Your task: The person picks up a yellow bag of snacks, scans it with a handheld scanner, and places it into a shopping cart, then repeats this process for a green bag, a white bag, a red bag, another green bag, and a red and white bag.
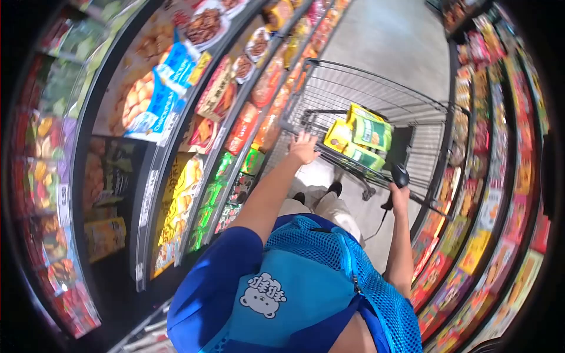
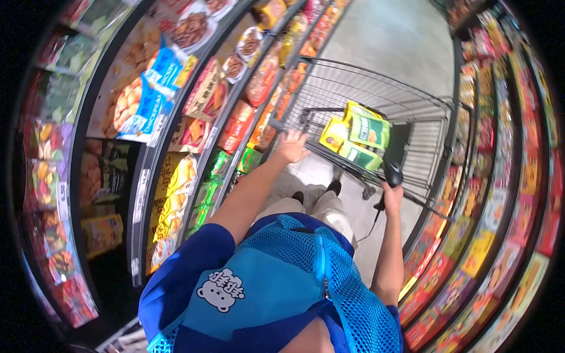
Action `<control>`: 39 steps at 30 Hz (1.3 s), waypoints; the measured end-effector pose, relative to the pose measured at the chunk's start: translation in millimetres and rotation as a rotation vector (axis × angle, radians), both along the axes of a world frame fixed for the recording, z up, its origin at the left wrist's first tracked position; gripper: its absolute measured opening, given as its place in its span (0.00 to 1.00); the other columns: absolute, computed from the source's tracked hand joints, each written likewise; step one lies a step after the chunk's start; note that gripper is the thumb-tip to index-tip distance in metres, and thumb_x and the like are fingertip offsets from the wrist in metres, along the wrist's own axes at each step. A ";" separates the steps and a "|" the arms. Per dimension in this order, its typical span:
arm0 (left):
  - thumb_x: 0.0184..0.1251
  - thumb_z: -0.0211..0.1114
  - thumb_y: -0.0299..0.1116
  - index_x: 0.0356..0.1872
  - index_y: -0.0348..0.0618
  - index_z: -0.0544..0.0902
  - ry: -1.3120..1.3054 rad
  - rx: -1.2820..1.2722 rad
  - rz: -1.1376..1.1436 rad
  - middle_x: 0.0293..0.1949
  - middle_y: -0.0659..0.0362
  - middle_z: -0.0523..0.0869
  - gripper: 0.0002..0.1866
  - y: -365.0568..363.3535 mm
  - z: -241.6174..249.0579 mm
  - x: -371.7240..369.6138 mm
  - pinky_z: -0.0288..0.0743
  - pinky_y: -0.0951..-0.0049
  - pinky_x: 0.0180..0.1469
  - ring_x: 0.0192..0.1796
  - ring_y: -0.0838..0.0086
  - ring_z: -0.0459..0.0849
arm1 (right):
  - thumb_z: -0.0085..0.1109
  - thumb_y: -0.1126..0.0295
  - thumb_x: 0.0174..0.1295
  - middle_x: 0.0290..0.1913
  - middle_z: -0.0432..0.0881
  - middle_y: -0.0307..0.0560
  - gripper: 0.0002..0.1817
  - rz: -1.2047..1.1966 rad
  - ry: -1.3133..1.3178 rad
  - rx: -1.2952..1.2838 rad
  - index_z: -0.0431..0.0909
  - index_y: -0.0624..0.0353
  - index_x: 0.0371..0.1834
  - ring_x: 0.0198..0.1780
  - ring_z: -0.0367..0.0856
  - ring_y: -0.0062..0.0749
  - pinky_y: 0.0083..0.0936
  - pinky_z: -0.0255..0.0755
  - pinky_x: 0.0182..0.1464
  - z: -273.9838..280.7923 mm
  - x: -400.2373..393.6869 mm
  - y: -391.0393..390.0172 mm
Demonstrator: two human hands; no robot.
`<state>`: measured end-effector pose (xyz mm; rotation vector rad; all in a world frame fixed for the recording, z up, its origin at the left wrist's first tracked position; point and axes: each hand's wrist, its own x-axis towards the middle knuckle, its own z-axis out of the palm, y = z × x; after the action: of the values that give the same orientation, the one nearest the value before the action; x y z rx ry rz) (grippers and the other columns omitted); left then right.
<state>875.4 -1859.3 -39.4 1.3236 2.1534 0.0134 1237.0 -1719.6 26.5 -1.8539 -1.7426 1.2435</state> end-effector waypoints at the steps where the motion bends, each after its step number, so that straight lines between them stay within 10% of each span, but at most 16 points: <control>1: 0.66 0.62 0.53 0.74 0.52 0.61 -0.071 0.054 0.016 0.76 0.51 0.56 0.38 4.1 -3.6 -5.8 0.44 0.39 0.76 0.80 0.53 0.47 | 0.68 0.64 0.48 0.29 0.79 0.43 0.17 -0.009 -0.009 -0.024 0.79 0.67 0.35 0.31 0.74 0.27 0.29 0.70 0.36 -0.3 -1.4 9.7; 6: 0.61 0.69 0.41 0.68 0.42 0.69 -0.199 0.668 0.208 0.69 0.45 0.69 0.34 -1.8 -21.8 -15.5 0.60 0.57 0.73 0.75 0.49 0.60 | 0.66 0.66 0.49 0.26 0.76 0.35 0.11 0.048 0.076 -0.066 0.78 0.60 0.30 0.27 0.71 0.22 0.25 0.65 0.32 -19.1 2.5 57.8; 10: 0.62 0.67 0.31 0.63 0.38 0.74 -0.220 1.092 1.019 0.61 0.50 0.79 0.27 -52.4 107.3 -34.0 0.68 0.65 0.66 0.63 0.67 0.76 | 0.64 0.69 0.49 0.26 0.76 0.35 0.09 0.058 0.139 -0.129 0.78 0.60 0.32 0.27 0.72 0.21 0.22 0.63 0.31 -4.6 3.0 81.1; 14: 0.65 0.63 0.26 0.62 0.36 0.68 0.701 1.555 1.206 0.61 0.48 0.72 0.25 -133.2 249.9 -99.1 0.69 0.65 0.62 0.59 0.64 0.74 | 0.64 0.71 0.48 0.27 0.77 0.36 0.09 0.107 0.166 -0.231 0.79 0.60 0.32 0.28 0.73 0.22 0.22 0.66 0.33 2.9 2.9 99.6; 18: 0.67 0.69 0.38 0.61 0.32 0.65 0.725 1.404 1.421 0.53 0.50 0.78 0.30 -223.7 281.8 -177.9 0.73 0.73 0.53 0.52 0.71 0.77 | 0.64 0.72 0.48 0.28 0.78 0.38 0.11 0.188 0.176 -0.259 0.79 0.61 0.36 0.29 0.74 0.23 0.22 0.67 0.34 -12.3 13.8 120.3; 21: 0.71 0.66 0.36 0.48 0.33 0.79 0.406 1.373 1.179 0.48 0.55 0.84 0.16 -253.0 279.8 -198.2 0.73 0.75 0.54 0.49 0.76 0.80 | 0.63 0.72 0.49 0.28 0.78 0.38 0.12 0.147 0.278 -0.293 0.79 0.62 0.37 0.29 0.75 0.23 0.22 0.67 0.34 -3.5 10.4 120.7; 24: 0.72 0.64 0.32 0.58 0.34 0.79 0.327 1.474 1.165 0.52 0.56 0.84 0.17 -247.5 281.8 -172.1 0.71 0.74 0.58 0.52 0.76 0.80 | 0.63 0.72 0.49 0.27 0.77 0.38 0.12 0.136 0.290 -0.307 0.79 0.62 0.37 0.28 0.74 0.23 0.21 0.67 0.33 -7.6 15.3 124.7; 34: 0.66 0.52 0.17 0.48 0.29 0.81 1.231 1.243 0.874 0.46 0.49 0.85 0.13 -216.7 301.5 -71.9 0.74 0.64 0.56 0.48 0.64 0.81 | 0.66 0.65 0.47 0.23 0.78 0.40 0.13 0.192 0.065 -0.217 0.80 0.65 0.29 0.25 0.75 0.24 0.27 0.69 0.30 -3.9 20.8 122.6; 37: 0.74 0.57 0.34 0.51 0.31 0.77 0.705 1.760 1.076 0.46 0.51 0.83 0.15 -154.6 342.1 -45.8 0.80 0.65 0.51 0.45 0.66 0.82 | 0.66 0.69 0.47 0.25 0.80 0.39 0.11 0.216 0.162 -0.191 0.81 0.65 0.30 0.27 0.76 0.22 0.25 0.70 0.32 -19.4 23.1 119.6; 39: 0.74 0.55 0.37 0.50 0.33 0.77 -0.188 1.657 0.838 0.44 0.50 0.83 0.15 -143.6 339.5 -40.1 0.81 0.63 0.51 0.47 0.64 0.84 | 0.66 0.70 0.48 0.29 0.83 0.43 0.13 0.229 0.164 -0.182 0.81 0.66 0.36 0.32 0.81 0.26 0.27 0.73 0.38 -24.7 27.2 116.1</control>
<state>835.3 -2002.8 300.0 0.7437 2.1528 2.4796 1264.2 -1603.5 1.8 -1.6234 -1.8431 1.6414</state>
